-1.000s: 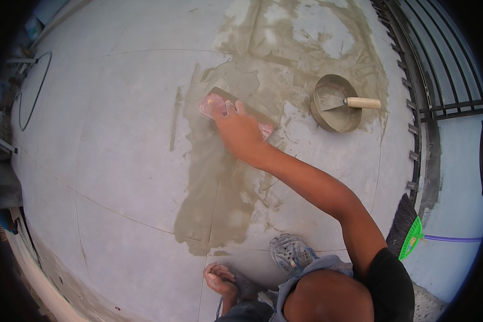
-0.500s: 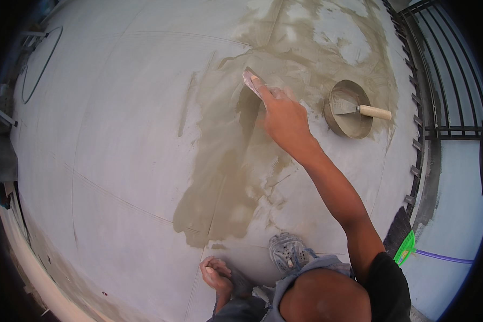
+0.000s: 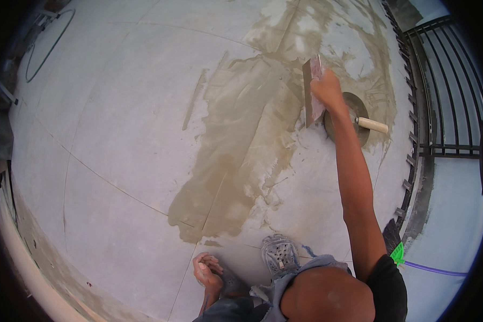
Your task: The person uses a trowel to spread wet cement on a tiled floor. They repeatedly scoop and smooth the material across the surface, working in a small area near a metal railing.
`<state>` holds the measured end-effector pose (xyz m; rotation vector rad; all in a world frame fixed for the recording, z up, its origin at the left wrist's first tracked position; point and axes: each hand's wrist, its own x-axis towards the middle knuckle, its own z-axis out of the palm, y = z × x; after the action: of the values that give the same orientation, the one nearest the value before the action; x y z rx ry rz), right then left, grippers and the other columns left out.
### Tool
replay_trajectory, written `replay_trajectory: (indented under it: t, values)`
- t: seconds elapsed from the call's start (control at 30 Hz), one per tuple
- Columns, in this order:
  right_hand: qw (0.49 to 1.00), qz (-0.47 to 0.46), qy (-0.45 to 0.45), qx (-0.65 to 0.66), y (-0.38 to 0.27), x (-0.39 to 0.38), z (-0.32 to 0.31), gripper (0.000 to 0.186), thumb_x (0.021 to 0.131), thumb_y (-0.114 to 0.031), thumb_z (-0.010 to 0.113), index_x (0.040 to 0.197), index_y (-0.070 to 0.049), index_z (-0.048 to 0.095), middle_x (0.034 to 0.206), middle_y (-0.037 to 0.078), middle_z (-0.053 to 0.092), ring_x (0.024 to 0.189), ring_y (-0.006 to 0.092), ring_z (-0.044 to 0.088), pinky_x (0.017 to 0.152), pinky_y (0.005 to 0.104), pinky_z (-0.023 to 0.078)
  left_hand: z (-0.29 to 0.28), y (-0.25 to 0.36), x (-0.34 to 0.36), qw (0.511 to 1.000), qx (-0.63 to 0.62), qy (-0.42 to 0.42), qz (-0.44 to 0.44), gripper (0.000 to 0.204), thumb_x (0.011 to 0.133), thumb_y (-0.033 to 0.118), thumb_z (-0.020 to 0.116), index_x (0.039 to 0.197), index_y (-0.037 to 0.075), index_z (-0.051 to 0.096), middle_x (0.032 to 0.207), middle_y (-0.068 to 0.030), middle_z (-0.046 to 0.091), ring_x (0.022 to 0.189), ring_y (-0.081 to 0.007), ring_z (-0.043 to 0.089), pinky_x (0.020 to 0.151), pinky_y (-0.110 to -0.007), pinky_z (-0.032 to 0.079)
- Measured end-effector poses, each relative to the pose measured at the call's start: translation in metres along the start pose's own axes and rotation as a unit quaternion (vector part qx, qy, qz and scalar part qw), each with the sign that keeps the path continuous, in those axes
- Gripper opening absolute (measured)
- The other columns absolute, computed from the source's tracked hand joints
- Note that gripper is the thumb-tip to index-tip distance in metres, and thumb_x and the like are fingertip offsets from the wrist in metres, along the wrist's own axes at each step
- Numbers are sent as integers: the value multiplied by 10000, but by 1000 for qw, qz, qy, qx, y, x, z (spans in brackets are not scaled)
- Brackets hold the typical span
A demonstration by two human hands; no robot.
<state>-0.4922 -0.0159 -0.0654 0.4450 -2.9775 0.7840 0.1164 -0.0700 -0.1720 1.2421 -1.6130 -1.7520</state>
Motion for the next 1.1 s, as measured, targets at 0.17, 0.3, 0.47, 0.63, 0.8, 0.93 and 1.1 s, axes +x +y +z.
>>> replay_trajectory:
  t: [0.17,0.3,0.47,0.63,0.8,0.93,1.1]
  values:
    - [998,-5,-44,-37,-17,10,12,430,837,-97,606,1224,74,683,1150,360,718,1153,534,674,1008,556,531,2,-1,-1,1000,5,1,1,660,1137,597,360,1247,-28,543,835,-106,635,529,-111,554,429,-230,446]
    - [996,-71,-40,-26,-35,-5,25,431,844,-84,595,1243,53,684,1151,350,721,1150,530,673,1014,551,532,1,-1,0,1000,4,6,1,666,1140,599,345,1247,-26,550,829,-99,636,529,-111,564,428,-229,443]
    - [994,-77,-68,-48,-38,-2,18,444,861,-72,577,1278,41,679,1159,365,707,1166,531,662,1032,556,520,-1,2,0,1000,4,4,-14,692,1130,605,378,1254,-50,562,863,-107,659,573,-123,598,459,-238,455]
    - [981,-163,-97,-42,-27,-7,31,480,898,-104,621,1364,2,668,1216,323,713,1187,510,659,1043,508,513,-2,10,1,1000,5,4,-7,647,1143,551,367,1264,-52,570,867,-103,659,582,-122,599,467,-238,454]
    - [980,-184,-67,-40,-31,24,11,466,904,-98,582,1355,-30,681,1193,331,712,1158,519,657,1016,558,511,2,4,-2,1000,-7,-2,-15,637,1142,545,375,1263,-47,575,875,-101,659,591,-118,601,472,-240,453]
    - [966,-212,-133,-61,-44,1,24,428,926,-97,594,1337,-35,698,1162,321,721,1145,516,657,993,552,517,0,4,-3,999,-21,2,-26,628,1146,542,379,1268,-42,574,887,-101,657,599,-111,594,478,-237,449]
    - [963,-224,-150,-26,-61,-50,9,386,964,-111,608,1333,-47,703,1142,302,731,1115,510,665,968,537,527,-3,5,-7,999,-29,1,-34,616,1153,529,375,1281,-40,573,900,-104,655,608,-107,588,492,-231,451]
